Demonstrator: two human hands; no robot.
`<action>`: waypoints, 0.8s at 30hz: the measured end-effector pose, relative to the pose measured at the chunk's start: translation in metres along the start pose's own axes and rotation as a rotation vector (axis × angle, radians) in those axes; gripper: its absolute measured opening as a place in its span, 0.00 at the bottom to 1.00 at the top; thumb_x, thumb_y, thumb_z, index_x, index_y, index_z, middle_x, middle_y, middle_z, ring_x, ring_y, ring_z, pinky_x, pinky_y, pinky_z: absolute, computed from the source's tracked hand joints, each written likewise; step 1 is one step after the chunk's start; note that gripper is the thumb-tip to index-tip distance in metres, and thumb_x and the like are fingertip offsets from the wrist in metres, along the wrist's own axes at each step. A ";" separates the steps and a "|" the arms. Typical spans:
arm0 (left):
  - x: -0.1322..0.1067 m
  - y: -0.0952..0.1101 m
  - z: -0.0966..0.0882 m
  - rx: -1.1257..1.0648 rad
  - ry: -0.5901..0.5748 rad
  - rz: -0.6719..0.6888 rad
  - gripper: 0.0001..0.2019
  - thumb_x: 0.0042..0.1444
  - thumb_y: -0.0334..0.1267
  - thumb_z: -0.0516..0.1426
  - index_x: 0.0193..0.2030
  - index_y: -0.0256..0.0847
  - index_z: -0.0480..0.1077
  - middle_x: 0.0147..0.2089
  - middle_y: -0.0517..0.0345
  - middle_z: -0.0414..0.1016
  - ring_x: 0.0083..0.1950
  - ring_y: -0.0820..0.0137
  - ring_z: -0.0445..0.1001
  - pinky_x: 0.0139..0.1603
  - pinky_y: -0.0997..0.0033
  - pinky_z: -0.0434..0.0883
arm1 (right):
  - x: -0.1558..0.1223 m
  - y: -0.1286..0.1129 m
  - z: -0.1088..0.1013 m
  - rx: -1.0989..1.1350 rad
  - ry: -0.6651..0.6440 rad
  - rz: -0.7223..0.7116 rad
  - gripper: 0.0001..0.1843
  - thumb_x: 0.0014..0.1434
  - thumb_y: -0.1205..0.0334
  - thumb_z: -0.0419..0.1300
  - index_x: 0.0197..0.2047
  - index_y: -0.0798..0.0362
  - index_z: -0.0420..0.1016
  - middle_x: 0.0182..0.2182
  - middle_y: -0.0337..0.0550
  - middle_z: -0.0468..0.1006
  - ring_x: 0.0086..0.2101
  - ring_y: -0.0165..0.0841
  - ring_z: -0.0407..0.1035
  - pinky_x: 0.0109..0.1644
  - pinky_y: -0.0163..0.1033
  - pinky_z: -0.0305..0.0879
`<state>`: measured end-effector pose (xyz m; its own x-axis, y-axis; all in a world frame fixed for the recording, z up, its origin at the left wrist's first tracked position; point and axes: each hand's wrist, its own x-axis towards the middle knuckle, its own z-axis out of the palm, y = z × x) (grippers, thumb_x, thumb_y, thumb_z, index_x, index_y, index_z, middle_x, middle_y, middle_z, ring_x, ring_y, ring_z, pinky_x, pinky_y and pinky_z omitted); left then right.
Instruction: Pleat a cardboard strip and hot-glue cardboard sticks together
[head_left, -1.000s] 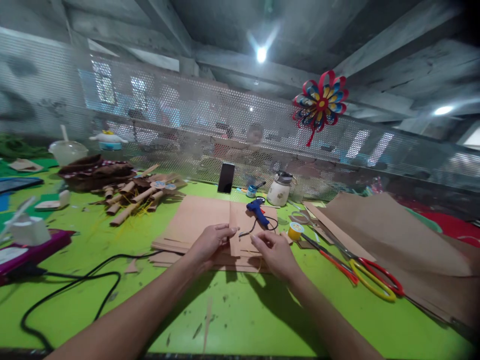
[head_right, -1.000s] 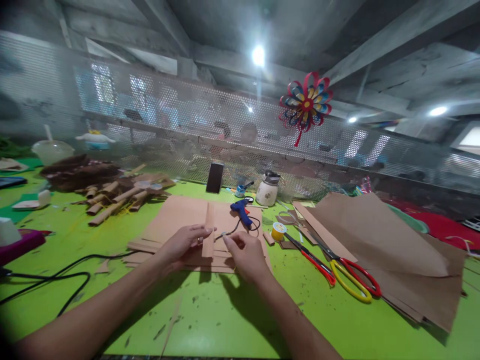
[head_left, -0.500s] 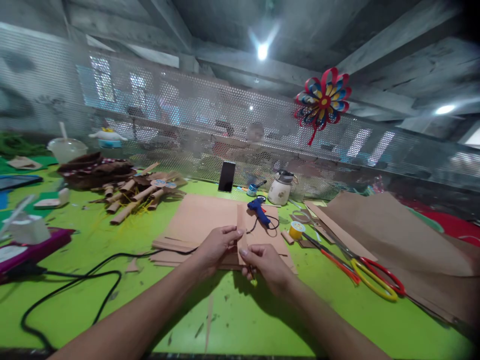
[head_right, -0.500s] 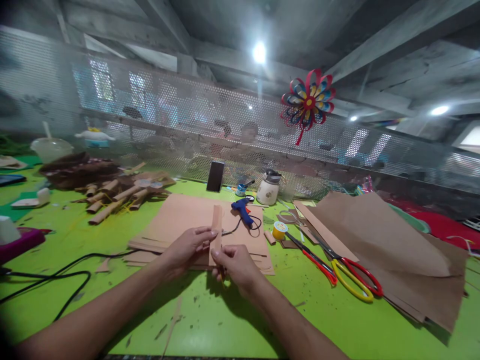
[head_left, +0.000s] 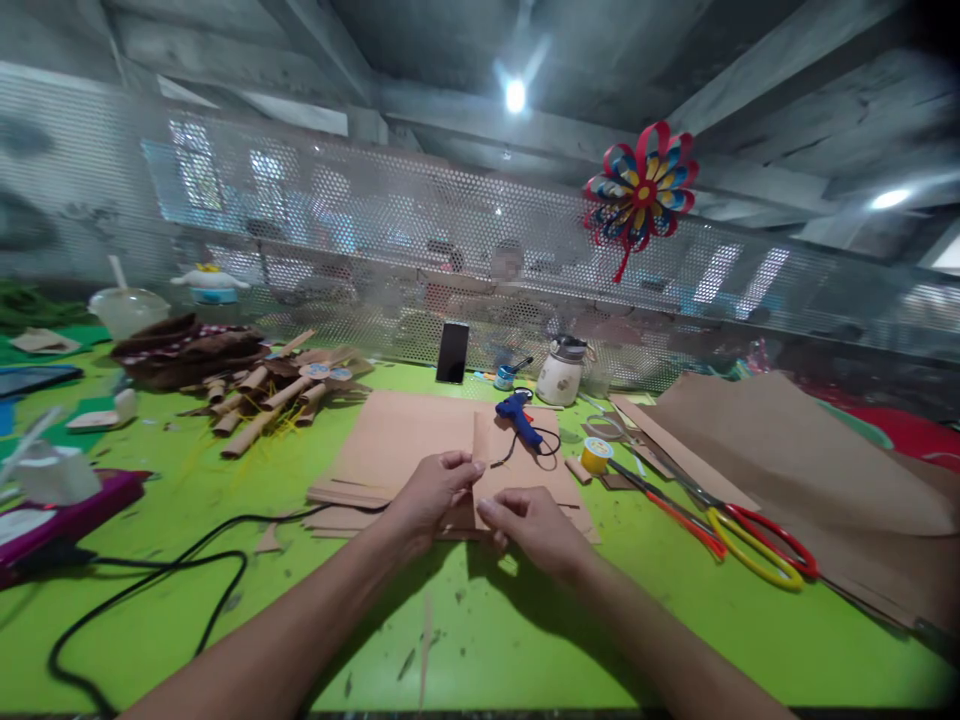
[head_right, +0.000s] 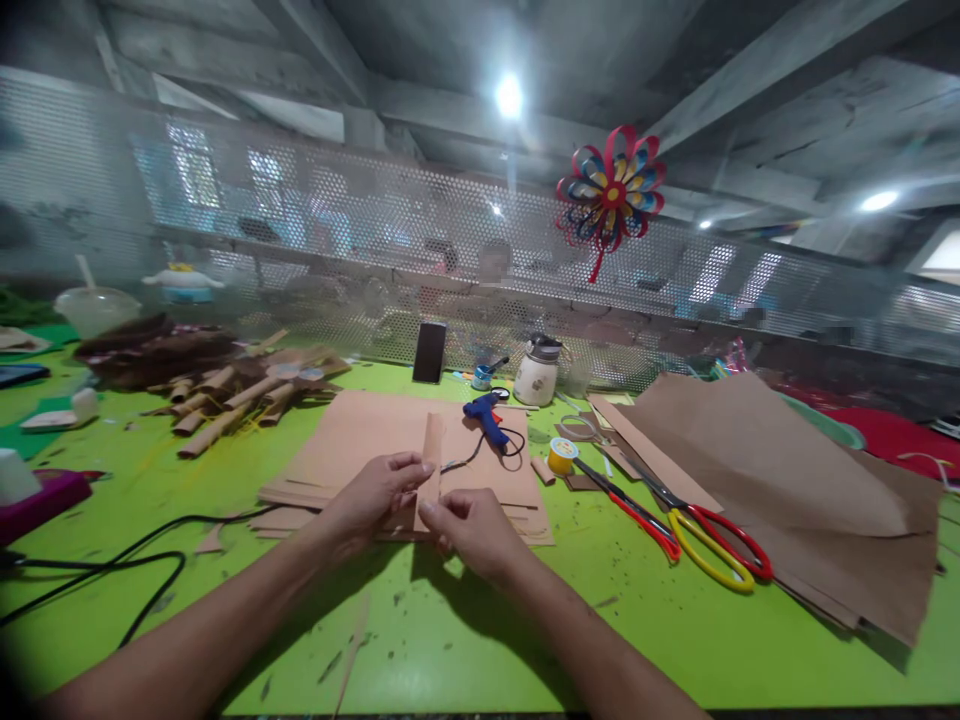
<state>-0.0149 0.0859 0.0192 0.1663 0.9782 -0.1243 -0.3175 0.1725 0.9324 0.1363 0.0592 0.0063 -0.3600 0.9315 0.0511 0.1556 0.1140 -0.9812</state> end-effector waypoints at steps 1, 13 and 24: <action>0.002 0.000 -0.002 -0.003 0.006 -0.002 0.09 0.39 0.35 0.66 0.24 0.35 0.69 0.21 0.62 0.69 0.22 0.76 0.66 0.26 0.76 0.65 | 0.002 -0.002 -0.006 -0.078 0.061 -0.041 0.23 0.53 0.43 0.60 0.23 0.56 0.72 0.18 0.39 0.71 0.21 0.28 0.63 0.26 0.33 0.58; 0.008 -0.002 -0.009 0.036 0.077 -0.004 0.10 0.40 0.35 0.65 0.23 0.36 0.67 0.17 0.66 0.61 0.17 0.81 0.58 0.18 0.81 0.56 | 0.116 -0.004 -0.072 -1.039 0.475 -0.022 0.09 0.51 0.65 0.60 0.35 0.60 0.78 0.38 0.56 0.78 0.40 0.43 0.70 0.42 0.38 0.61; 0.008 -0.005 -0.008 0.017 0.077 -0.022 0.09 0.41 0.33 0.63 0.22 0.36 0.66 0.17 0.64 0.62 0.17 0.80 0.59 0.18 0.80 0.58 | 0.123 0.017 -0.084 -0.947 0.583 0.093 0.17 0.46 0.70 0.61 0.42 0.61 0.74 0.37 0.58 0.78 0.40 0.47 0.72 0.38 0.39 0.62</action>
<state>-0.0191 0.0936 0.0105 0.1006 0.9803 -0.1699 -0.2988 0.1926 0.9347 0.1714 0.2047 0.0117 0.1376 0.9414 0.3079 0.8874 0.0209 -0.4605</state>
